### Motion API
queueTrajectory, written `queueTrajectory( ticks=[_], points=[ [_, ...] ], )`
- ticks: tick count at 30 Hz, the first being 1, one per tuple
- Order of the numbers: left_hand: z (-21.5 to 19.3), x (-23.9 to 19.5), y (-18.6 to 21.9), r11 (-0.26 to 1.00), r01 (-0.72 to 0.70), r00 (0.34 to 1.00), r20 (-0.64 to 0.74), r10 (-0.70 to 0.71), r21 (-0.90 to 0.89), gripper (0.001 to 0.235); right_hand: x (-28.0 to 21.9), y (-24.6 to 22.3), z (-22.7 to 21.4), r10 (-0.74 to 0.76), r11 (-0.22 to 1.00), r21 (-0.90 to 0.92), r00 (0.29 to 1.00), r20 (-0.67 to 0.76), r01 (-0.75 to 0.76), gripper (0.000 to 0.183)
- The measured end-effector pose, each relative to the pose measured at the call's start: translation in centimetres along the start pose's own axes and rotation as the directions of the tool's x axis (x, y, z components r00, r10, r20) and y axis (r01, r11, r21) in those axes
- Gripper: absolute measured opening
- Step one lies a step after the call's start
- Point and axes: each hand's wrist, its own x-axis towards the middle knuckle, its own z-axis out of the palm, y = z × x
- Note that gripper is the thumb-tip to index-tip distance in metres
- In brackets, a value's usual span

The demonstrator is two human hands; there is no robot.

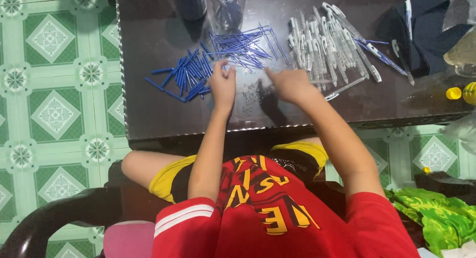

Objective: The person sits at a table and assembles pens by inserting blue ink cartridges into clear plastic pen bodies. They repeatedly pick up a cartridge and a pen body, insert the cartridge, and place the assembled pen into a clear container.

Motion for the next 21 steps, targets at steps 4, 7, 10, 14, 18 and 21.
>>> queueTrajectory(
  ticks=[4,7,10,14,18,21],
  points=[
    [-1.5,-0.3,2.0,0.995,-0.099,0.993,-0.058,0.1,0.012,0.013,-0.4,5.5,-1.9,0.196,0.962,0.225,0.963,-0.183,-0.152,0.033],
    [-3.2,3.1,4.7,0.984,-0.178,0.978,-0.116,0.176,-0.012,0.014,3.0,11.0,0.0,0.431,0.764,0.632,0.833,-0.348,-0.131,0.018],
    [-3.5,8.5,9.0,0.797,-0.572,0.761,-0.237,0.604,0.193,0.011,8.3,16.3,4.7,0.321,0.91,0.413,0.558,-0.766,0.044,0.012],
    [-0.8,16.5,10.8,0.516,-0.745,0.603,0.095,0.792,0.423,0.015,8.3,14.9,3.0,0.476,0.877,0.413,0.56,-0.678,-0.245,0.029],
    [2.8,22.4,10.5,0.371,-0.675,0.723,0.471,0.505,0.638,0.03,6.1,12.6,0.8,0.597,0.798,0.518,0.523,-0.608,-0.308,0.047],
    [3.6,24.6,13.0,0.452,-0.651,0.655,0.752,-0.071,0.61,0.05,5.1,12.6,1.1,0.623,0.782,0.523,0.4,-0.672,-0.339,0.046]
  ],
)
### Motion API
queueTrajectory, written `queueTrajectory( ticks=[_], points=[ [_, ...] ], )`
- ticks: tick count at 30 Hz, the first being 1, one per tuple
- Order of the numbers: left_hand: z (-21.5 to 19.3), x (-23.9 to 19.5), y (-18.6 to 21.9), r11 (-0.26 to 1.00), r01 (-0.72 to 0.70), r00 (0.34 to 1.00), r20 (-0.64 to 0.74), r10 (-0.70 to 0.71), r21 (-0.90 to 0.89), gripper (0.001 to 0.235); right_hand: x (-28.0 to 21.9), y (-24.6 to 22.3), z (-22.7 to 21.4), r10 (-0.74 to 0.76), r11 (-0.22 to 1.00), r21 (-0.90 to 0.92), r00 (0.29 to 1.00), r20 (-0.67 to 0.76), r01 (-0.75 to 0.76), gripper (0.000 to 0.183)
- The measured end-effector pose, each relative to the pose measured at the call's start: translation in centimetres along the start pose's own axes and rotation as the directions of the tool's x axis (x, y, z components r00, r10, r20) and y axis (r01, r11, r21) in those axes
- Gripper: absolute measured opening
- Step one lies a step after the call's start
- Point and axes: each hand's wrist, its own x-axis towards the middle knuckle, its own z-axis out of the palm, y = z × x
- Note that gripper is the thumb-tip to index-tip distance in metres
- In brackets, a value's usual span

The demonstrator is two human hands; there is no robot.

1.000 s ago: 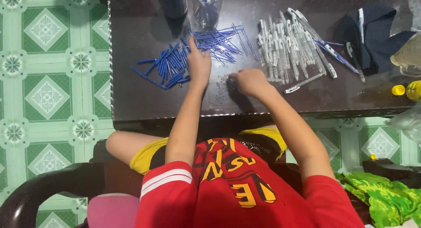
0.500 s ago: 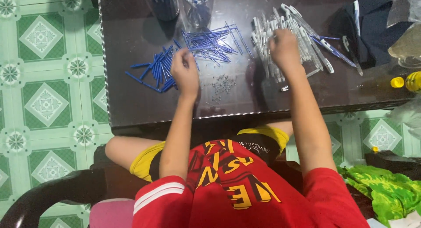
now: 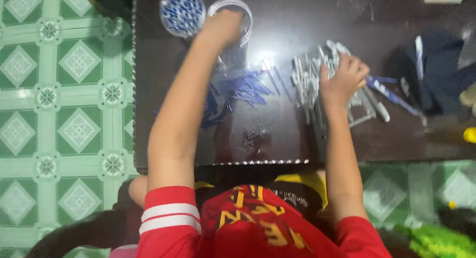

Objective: The person sits at a table and assembles pens by inserting blue ink cartridges into clear plastic pen bodies. They repeatedly pick up a cartridge and a pen body, insert the cartridge, and place the assembled pen into a clear container.

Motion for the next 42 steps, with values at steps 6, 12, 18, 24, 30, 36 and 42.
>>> queueTrajectory(
  ticks=[6,12,18,24,30,36,42],
  points=[
    [0.7,2.8,-1.0,0.99,-0.034,0.998,0.058,0.027,0.138,0.042,-0.9,-2.6,-5.2,0.064,0.97,0.24,0.992,-0.107,-0.037,0.039],
    [-0.4,2.4,-2.1,0.999,-0.033,0.999,-0.019,0.033,0.002,0.024,-0.9,-2.2,-5.5,-0.03,0.967,0.247,0.991,-0.129,0.061,0.035],
    [-7.8,-4.7,0.0,0.974,0.0,1.0,0.008,0.002,-0.228,0.047,-0.6,-6.3,-5.2,-0.053,0.915,0.397,0.997,-0.059,0.072,0.059],
    [-8.1,-9.8,-1.1,0.863,-0.415,0.835,-0.498,0.234,-0.289,0.012,1.5,-14.3,-8.1,-0.392,0.776,0.539,0.92,0.005,0.328,0.075],
    [-8.1,-24.7,-0.7,0.72,-0.656,0.68,-0.591,0.434,-0.226,0.017,0.7,-21.3,-13.0,-0.8,0.32,0.531,0.524,-0.292,0.784,0.012],
    [-3.6,-33.5,-1.3,0.727,-0.468,0.469,-0.557,0.686,0.502,0.038,-5.6,-19.5,-17.6,-0.922,0.21,0.902,0.383,0.054,0.378,0.036],
    [-2.8,-34.6,1.0,0.623,-0.611,0.294,-0.591,0.751,0.489,0.048,-8.4,-17.3,-18.9,-0.924,0.267,0.948,0.327,0.2,0.174,0.032]
  ],
)
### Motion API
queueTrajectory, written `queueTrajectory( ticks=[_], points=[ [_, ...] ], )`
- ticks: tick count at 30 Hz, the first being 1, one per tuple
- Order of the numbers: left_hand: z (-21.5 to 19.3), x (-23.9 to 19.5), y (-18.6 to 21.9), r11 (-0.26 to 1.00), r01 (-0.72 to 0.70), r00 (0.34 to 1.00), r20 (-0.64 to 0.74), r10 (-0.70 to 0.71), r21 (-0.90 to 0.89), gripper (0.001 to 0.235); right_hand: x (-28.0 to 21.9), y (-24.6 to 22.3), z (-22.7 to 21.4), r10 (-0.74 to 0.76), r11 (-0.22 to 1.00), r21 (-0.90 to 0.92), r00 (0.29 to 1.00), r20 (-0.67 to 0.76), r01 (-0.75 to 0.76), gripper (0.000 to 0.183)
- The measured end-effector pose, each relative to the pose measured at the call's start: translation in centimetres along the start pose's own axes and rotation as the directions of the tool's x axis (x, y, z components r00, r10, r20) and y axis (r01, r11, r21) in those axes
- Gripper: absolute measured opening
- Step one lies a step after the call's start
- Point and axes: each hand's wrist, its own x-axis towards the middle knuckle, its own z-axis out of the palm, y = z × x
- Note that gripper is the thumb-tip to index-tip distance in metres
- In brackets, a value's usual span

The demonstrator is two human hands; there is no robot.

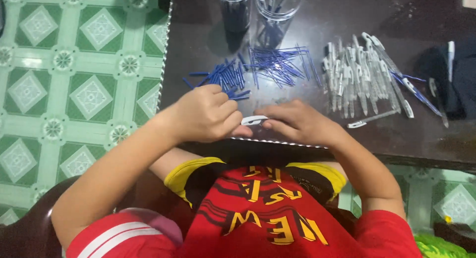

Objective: The person sits at a table and assembles pens by inserting blue ink cartridges into clear plastic pen bodies. They repeatedly pick up a cartridge and a pen body, insert the cartridge, and place the assembled pen into a clear container.

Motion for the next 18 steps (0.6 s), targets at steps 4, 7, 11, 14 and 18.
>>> queueTrajectory(
  ticks=[4,7,11,14,18],
  points=[
    [5.0,-1.5,3.4,0.951,0.253,0.95,-0.14,-0.279,-0.177,0.047,-1.8,0.2,1.2,-0.009,0.993,-0.114,0.99,-0.137,-0.007,0.028],
    [9.3,-3.1,6.2,0.822,0.468,0.831,-0.154,-0.534,-0.324,0.046,-3.0,0.6,1.8,0.004,0.989,-0.146,0.98,-0.197,-0.033,0.025],
    [11.2,-3.4,7.7,0.801,0.48,0.837,-0.088,-0.54,-0.358,0.039,-5.0,1.9,1.8,0.218,0.963,0.171,0.975,-0.044,-0.208,0.023],
    [11.1,-3.7,7.9,0.903,0.324,0.934,-0.058,-0.354,-0.282,0.031,-6.7,3.3,2.4,0.294,0.907,0.287,0.951,0.091,-0.308,0.023],
    [8.7,-3.6,6.7,0.976,0.129,0.989,-0.051,-0.14,-0.175,0.021,-7.8,5.4,3.9,0.306,0.83,0.423,0.931,0.199,-0.364,0.026]
  ],
)
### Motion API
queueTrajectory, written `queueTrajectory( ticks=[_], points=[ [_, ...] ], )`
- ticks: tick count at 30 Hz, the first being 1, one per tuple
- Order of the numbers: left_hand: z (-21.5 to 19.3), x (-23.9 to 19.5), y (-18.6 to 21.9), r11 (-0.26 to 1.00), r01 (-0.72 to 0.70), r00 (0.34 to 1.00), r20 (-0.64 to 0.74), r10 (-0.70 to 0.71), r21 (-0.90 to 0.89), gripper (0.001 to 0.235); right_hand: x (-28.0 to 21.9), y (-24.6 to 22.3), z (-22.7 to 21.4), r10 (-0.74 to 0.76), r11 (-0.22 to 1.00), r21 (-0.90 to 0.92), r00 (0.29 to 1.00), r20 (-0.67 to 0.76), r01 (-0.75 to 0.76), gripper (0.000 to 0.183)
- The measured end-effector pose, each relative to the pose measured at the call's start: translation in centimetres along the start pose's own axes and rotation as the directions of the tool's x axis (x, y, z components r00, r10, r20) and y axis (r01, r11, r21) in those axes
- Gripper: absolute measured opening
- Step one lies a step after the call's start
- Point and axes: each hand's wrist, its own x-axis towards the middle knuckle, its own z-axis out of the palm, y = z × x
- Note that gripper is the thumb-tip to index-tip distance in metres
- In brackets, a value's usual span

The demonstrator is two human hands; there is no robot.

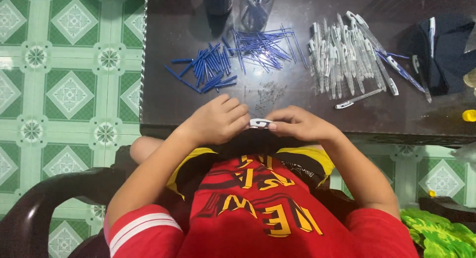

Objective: The person sits at a table and assembles pens by inserting blue ink cartridges into clear plastic pen bodies. They repeatedly pick up a cartridge and a pen body, insert the cartridge, and place the assembled pen into a clear container.

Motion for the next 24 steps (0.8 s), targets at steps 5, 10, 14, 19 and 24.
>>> queueTrajectory(
  ticks=[5,10,14,19,24],
  points=[
    [0.0,-0.4,0.3,1.0,-0.016,0.999,-0.053,0.014,-0.026,0.027,0.4,-2.2,0.3,-0.046,0.998,-0.041,0.999,0.024,0.047,0.027],
    [2.0,-0.8,2.0,0.963,0.159,0.979,-0.092,-0.183,-0.217,0.034,-0.5,-5.9,0.5,-0.154,0.955,-0.264,0.987,-0.049,0.136,0.021],
    [2.5,0.2,3.3,0.644,0.507,0.803,0.042,-0.595,-0.573,0.043,-1.3,-4.2,1.0,-0.326,0.808,-0.566,0.924,-0.198,0.164,0.016],
    [2.9,1.4,4.0,0.09,0.655,0.389,0.233,-0.891,-0.75,0.045,-0.9,-1.9,1.0,-0.72,0.069,-0.997,0.693,-0.033,0.024,0.022],
    [2.9,1.1,3.2,-0.46,0.486,-0.003,0.525,-0.851,-0.743,0.049,0.6,-0.1,0.7,-0.767,-0.035,-0.998,0.642,-0.001,-0.043,0.029]
  ],
)
